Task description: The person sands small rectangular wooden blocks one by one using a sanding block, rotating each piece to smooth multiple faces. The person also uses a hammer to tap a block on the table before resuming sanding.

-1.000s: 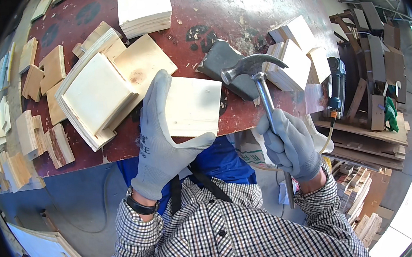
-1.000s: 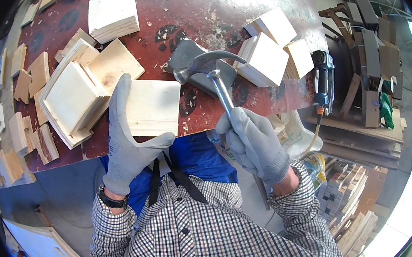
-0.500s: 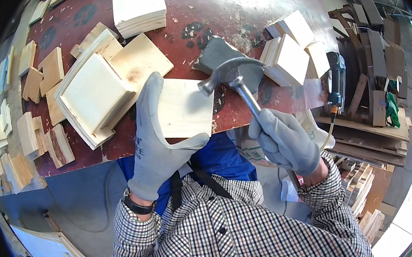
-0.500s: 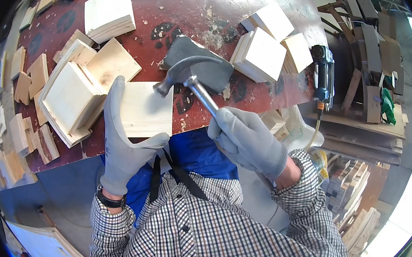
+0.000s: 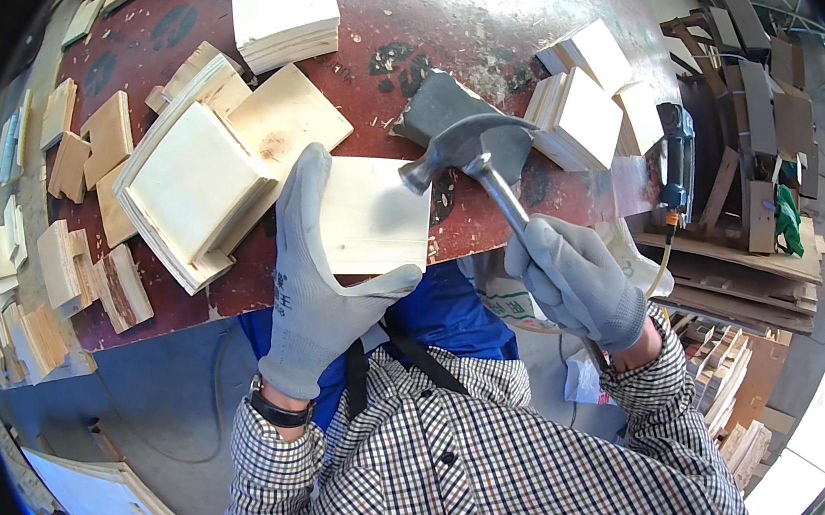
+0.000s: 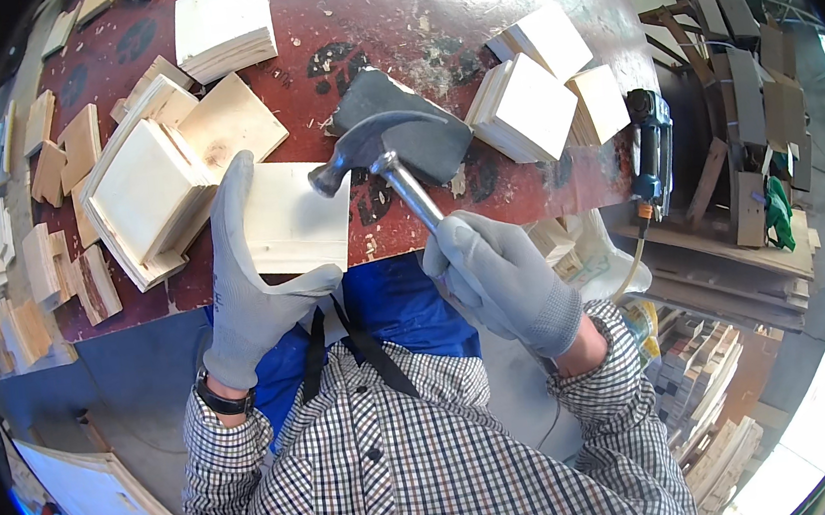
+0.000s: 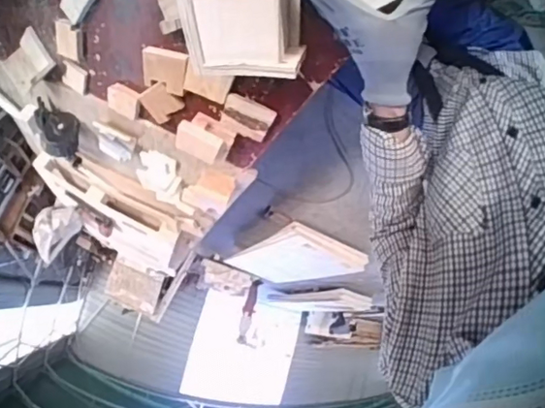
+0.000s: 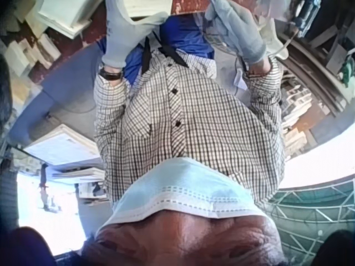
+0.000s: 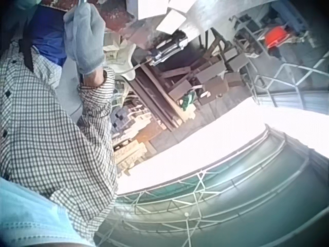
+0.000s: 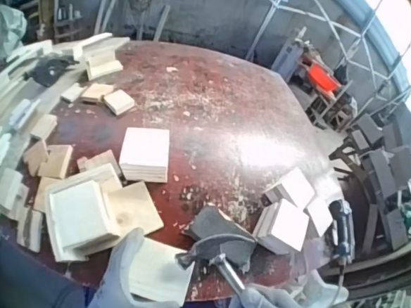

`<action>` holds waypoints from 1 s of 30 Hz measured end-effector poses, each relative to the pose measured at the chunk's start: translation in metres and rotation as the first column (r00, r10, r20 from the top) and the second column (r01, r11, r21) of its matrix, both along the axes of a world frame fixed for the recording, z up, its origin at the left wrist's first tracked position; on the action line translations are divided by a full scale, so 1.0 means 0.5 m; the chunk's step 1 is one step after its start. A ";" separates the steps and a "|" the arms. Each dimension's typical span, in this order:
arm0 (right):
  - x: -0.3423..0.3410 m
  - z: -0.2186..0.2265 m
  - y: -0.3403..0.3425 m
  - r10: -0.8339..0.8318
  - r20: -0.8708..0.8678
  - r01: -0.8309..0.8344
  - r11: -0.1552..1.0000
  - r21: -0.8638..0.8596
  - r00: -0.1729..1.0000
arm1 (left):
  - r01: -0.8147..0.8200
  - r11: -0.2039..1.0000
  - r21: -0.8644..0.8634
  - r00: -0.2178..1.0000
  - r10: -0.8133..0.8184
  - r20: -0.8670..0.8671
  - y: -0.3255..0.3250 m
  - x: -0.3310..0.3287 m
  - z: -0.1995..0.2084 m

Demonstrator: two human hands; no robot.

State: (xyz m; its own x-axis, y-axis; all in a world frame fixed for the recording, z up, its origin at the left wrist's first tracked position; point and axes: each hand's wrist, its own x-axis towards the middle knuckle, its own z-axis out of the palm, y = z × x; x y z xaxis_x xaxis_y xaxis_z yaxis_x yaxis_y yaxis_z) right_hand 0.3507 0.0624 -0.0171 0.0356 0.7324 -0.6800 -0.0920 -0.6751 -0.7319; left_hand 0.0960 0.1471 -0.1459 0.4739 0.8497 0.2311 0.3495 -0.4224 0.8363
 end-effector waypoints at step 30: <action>0.003 -0.014 -0.019 0.097 0.725 -0.420 0.864 0.279 0.682 | -0.004 0.998 -0.067 0.999 0.007 0.051 -0.008 -0.003 0.002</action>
